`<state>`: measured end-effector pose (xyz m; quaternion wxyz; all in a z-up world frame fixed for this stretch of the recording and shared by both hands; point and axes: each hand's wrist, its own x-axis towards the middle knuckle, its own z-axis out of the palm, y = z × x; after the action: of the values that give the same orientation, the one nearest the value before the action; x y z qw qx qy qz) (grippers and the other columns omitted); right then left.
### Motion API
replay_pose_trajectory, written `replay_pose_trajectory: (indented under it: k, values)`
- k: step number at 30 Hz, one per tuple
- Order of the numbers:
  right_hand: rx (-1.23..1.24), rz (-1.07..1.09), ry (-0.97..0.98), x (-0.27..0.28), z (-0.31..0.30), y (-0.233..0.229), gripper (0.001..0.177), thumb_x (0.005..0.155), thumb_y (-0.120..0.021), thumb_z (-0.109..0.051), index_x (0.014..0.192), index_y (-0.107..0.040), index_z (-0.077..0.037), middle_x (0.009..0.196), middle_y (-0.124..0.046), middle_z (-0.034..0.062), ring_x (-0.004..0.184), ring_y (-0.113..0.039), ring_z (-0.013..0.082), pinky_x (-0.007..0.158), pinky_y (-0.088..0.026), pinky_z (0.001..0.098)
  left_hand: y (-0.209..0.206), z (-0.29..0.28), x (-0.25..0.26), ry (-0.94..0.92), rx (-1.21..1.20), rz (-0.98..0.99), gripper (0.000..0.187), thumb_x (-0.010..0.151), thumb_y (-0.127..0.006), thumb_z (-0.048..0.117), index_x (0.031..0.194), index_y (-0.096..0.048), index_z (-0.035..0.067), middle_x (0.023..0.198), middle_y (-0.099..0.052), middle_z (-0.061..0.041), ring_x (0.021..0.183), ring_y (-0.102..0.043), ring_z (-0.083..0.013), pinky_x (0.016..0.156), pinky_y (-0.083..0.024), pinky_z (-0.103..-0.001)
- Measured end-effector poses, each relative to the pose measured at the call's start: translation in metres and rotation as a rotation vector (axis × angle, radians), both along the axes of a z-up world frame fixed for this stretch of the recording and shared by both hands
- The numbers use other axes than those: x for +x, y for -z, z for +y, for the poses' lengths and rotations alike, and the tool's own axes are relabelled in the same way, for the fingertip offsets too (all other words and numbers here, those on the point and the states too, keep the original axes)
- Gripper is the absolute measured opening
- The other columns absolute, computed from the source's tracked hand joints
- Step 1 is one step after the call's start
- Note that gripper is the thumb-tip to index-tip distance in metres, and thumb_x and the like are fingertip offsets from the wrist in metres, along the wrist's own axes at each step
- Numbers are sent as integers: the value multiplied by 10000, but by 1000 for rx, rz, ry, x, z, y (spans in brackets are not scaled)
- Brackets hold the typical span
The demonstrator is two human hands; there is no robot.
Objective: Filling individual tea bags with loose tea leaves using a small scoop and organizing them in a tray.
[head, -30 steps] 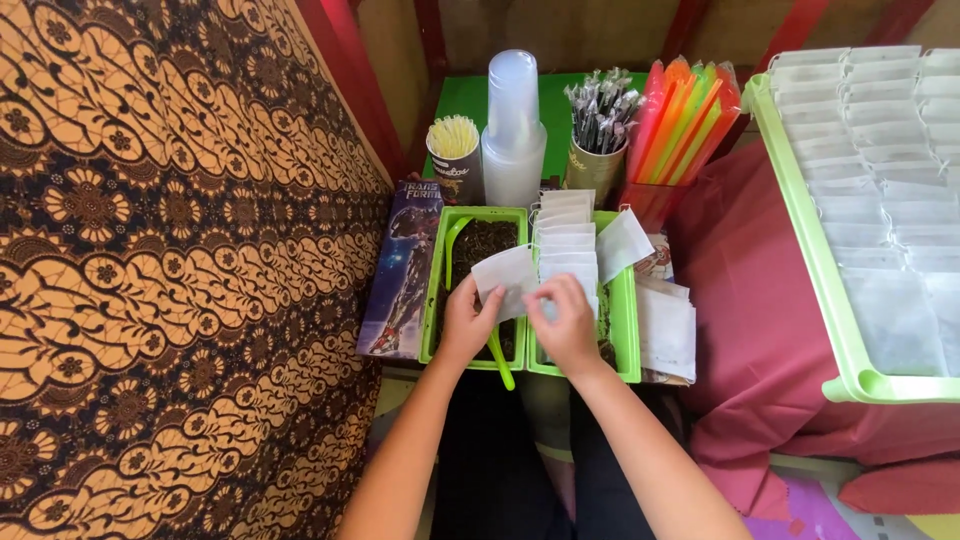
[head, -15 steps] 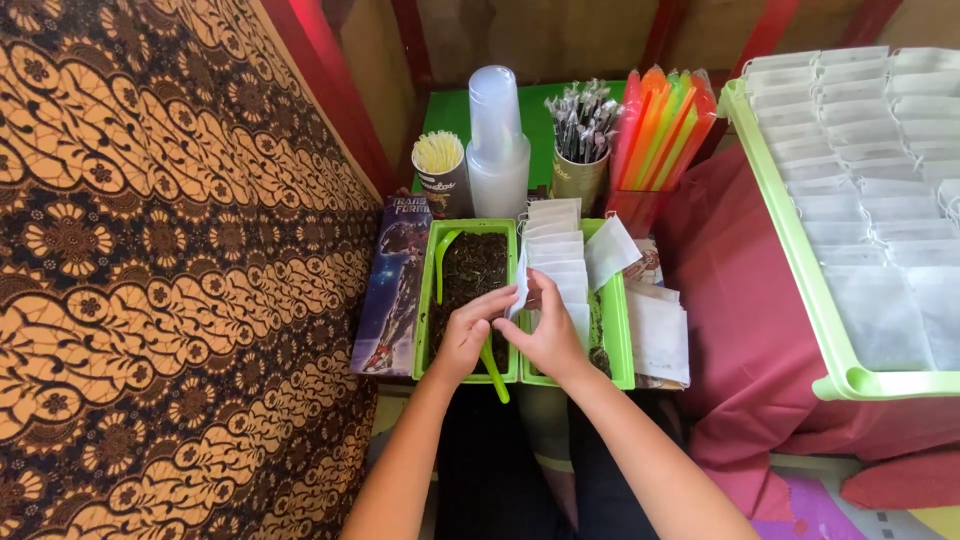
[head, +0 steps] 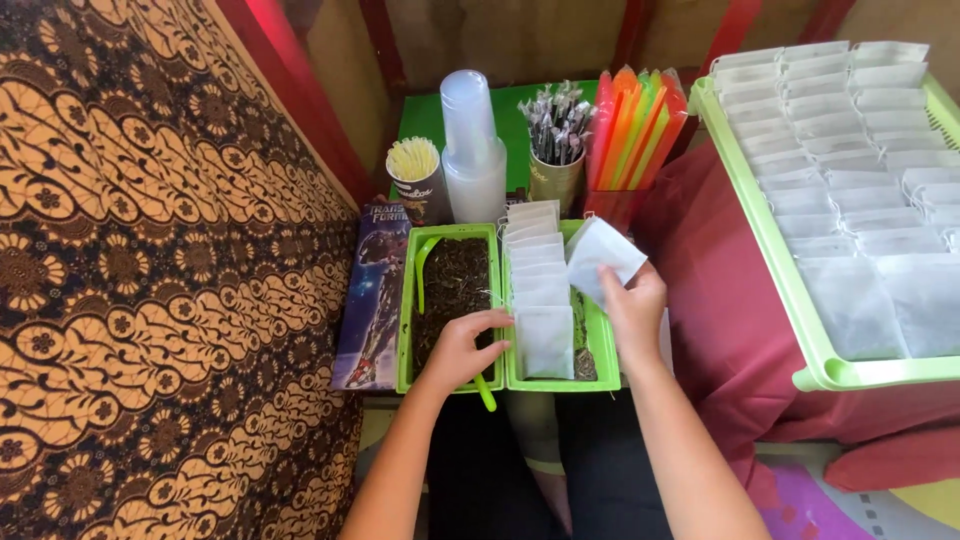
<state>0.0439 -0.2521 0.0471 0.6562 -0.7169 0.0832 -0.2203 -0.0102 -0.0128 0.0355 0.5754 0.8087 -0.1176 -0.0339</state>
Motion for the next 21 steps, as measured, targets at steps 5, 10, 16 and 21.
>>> replay_pose_trajectory:
  k: [5,10,16,21]
  values:
    - [-383,93,64,36,-32,56,214,801,-835,-219,884,-682,-96,714,-682,76,680,-649,196,599,-515,369,-1,-1,-1,-2,5,53,348,854,-711,-68,1195,-738,-2,1310,-671,-235,1364,-519,-393,1123,-428,-562]
    - [-450,195,2,38,-20,39,295,787,-831,-213,1028,-685,-124,783,-713,112,772,-709,304,666,-565,437,-3,-2,-1,-2,1,24,332,846,-719,-79,1172,-741,-18,1261,-691,-243,1355,-526,-395,1122,-433,-564]
    - [-421,153,-57,30,-14,22,603,823,-770,-95,1361,-503,-150,1136,-713,211,1089,-681,419,903,-568,527,-8,-2,-3,-3,5,37,317,857,-708,-81,1166,-740,-16,1254,-697,-234,1363,-517,-389,1116,-434,-570]
    - [-450,60,-53,39,-25,44,549,848,-742,-59,1343,-511,-108,975,-734,184,952,-732,366,815,-591,479,-7,-2,-2,2,23,30,305,858,-714,-73,1156,-741,-13,1258,-699,-225,1366,-517,-380,1114,-437,-566]
